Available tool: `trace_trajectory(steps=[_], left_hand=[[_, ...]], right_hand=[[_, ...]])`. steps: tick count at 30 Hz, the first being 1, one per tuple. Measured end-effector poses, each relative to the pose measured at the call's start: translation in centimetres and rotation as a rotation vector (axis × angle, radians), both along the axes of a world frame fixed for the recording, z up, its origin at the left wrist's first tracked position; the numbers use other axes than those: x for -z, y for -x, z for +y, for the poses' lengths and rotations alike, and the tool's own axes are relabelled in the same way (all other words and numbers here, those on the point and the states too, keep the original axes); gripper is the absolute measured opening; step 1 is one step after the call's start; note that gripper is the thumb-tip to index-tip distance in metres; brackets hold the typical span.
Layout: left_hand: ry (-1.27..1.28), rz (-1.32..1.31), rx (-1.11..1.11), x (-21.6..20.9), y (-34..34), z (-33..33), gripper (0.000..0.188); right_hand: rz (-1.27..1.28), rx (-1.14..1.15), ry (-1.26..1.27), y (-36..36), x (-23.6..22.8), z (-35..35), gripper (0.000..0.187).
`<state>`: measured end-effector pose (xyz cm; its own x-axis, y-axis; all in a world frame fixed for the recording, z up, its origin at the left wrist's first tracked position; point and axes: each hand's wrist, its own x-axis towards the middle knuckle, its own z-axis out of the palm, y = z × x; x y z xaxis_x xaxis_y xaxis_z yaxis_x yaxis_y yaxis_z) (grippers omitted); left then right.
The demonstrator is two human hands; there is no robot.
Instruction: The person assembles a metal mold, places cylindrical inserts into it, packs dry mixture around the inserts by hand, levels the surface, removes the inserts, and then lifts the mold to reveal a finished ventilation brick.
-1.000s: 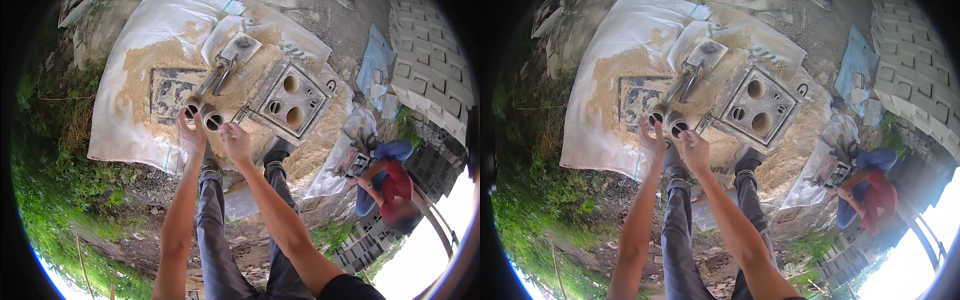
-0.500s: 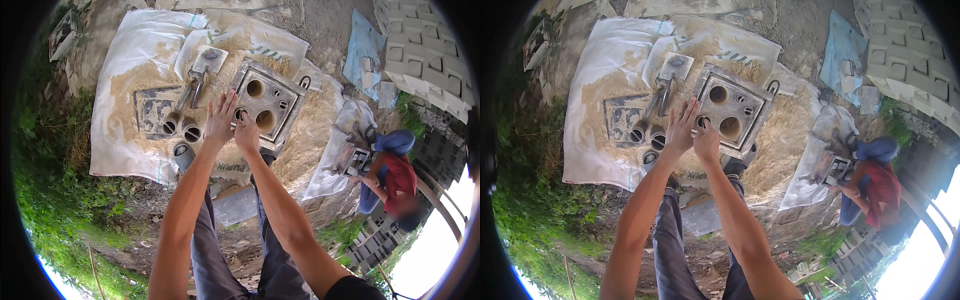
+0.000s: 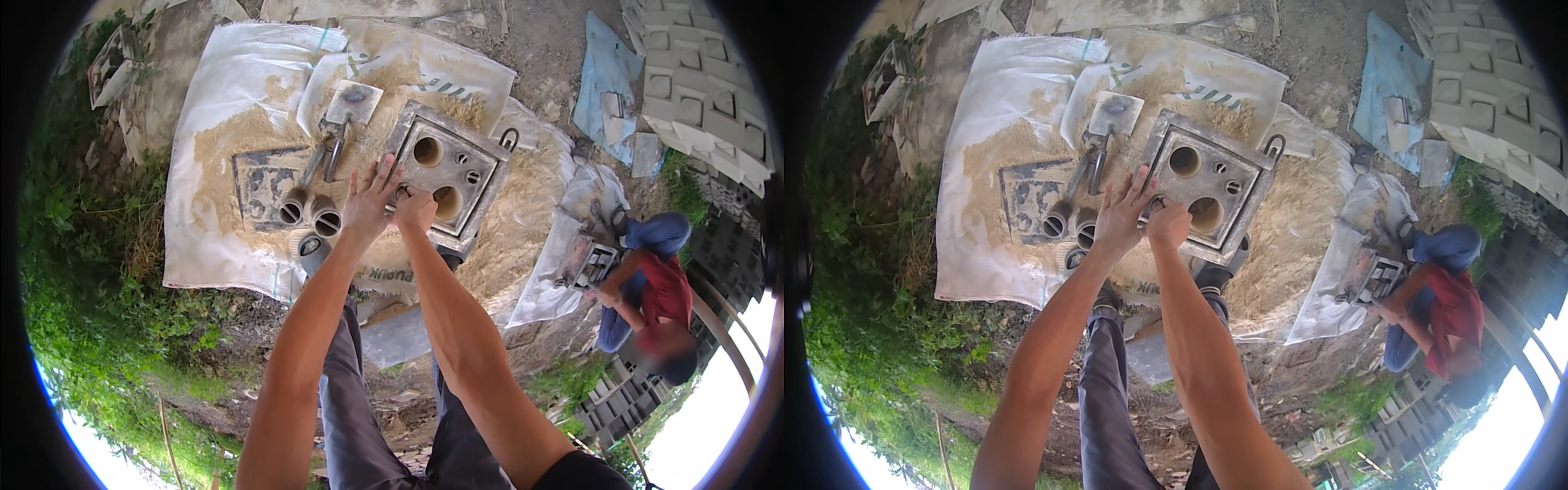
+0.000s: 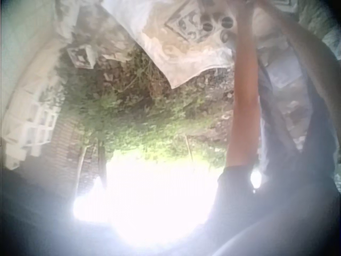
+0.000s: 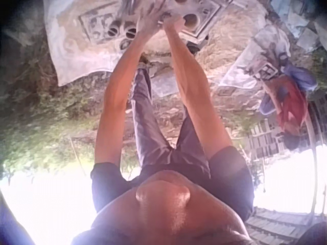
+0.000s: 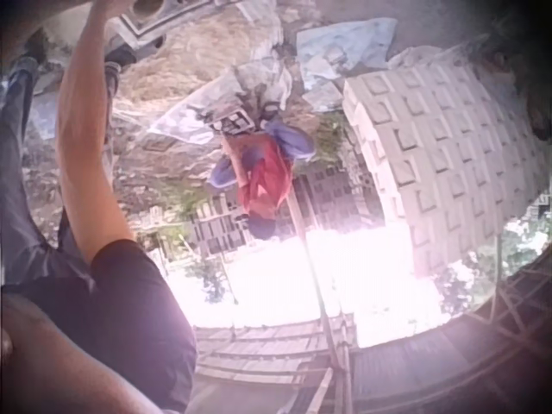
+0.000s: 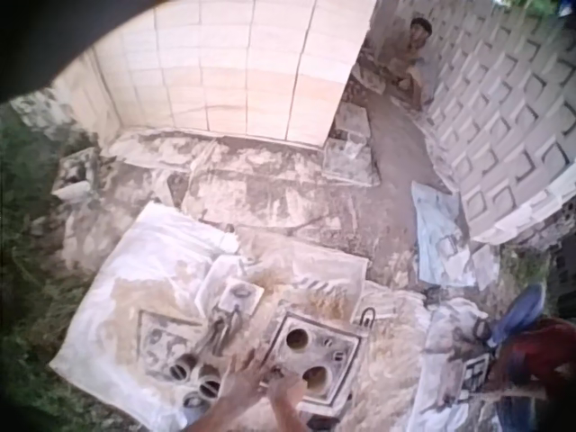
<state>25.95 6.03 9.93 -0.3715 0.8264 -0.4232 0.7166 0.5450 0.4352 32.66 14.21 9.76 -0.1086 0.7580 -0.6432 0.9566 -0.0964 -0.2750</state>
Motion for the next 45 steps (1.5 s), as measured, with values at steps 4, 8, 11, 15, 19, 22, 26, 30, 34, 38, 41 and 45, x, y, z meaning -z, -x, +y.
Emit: trace_trajectory(steps=[4,8,11,15,19,22,26,30,34,38,41,45], left_hand=[[0.03,0.02,0.0,0.1,-0.1,-0.2,0.103],[-0.016,0.17,-0.041,1.7,-1.2,-0.3,0.092],[0.062,0.025,-0.031,0.4,-1.1,0.8,0.082],[0.142,0.016,-0.008,-0.3,-0.5,0.4,0.076],[0.097,0.075,-0.036,0.1,-0.7,0.3,0.074],[0.134,0.093,-0.023,0.1,-0.9,0.8,0.072],[0.168,0.222,0.002,0.3,-1.1,0.2,0.063],[0.167,0.101,-0.026,0.2,-1.3,0.8,0.078],[0.208,0.189,0.018,0.6,-1.6,1.0,0.097],[0.154,0.11,-0.018,0.3,-1.6,1.7,0.103],[0.048,0.107,-0.13,1.4,-1.3,-1.5,0.092],[-0.034,-0.087,-0.777,-0.2,-4.1,-6.5,0.056]], right_hand=[[0.02,0.069,-0.022,0.0,0.1,-0.9,0.02],[-0.046,0.099,-0.04,0.6,0.4,-1.0,0.022],[-0.112,0.079,-0.019,0.0,0.8,-0.1,0.024],[-0.103,-0.035,0.012,0.4,-0.7,-0.6,0.024],[-0.119,0.018,0.035,1.3,-2.5,-0.4,0.023],[-0.12,0.022,0.033,1.4,-3.7,-0.1,0.023],[-0.184,0.044,0.096,1.9,-5.8,-0.2,0.029],[-0.229,0.03,0.094,1.8,-6.9,0.1,0.029],[-0.247,0.067,0.041,2.0,-8.6,0.0,0.026],[-0.212,0.012,-0.043,1.7,-12.2,0.1,0.024],[-0.123,-0.023,-0.08,1.4,-15.8,-3.0,0.023],[0.001,-0.257,-0.058,-1.4,-17.3,-5.9,0.019]])
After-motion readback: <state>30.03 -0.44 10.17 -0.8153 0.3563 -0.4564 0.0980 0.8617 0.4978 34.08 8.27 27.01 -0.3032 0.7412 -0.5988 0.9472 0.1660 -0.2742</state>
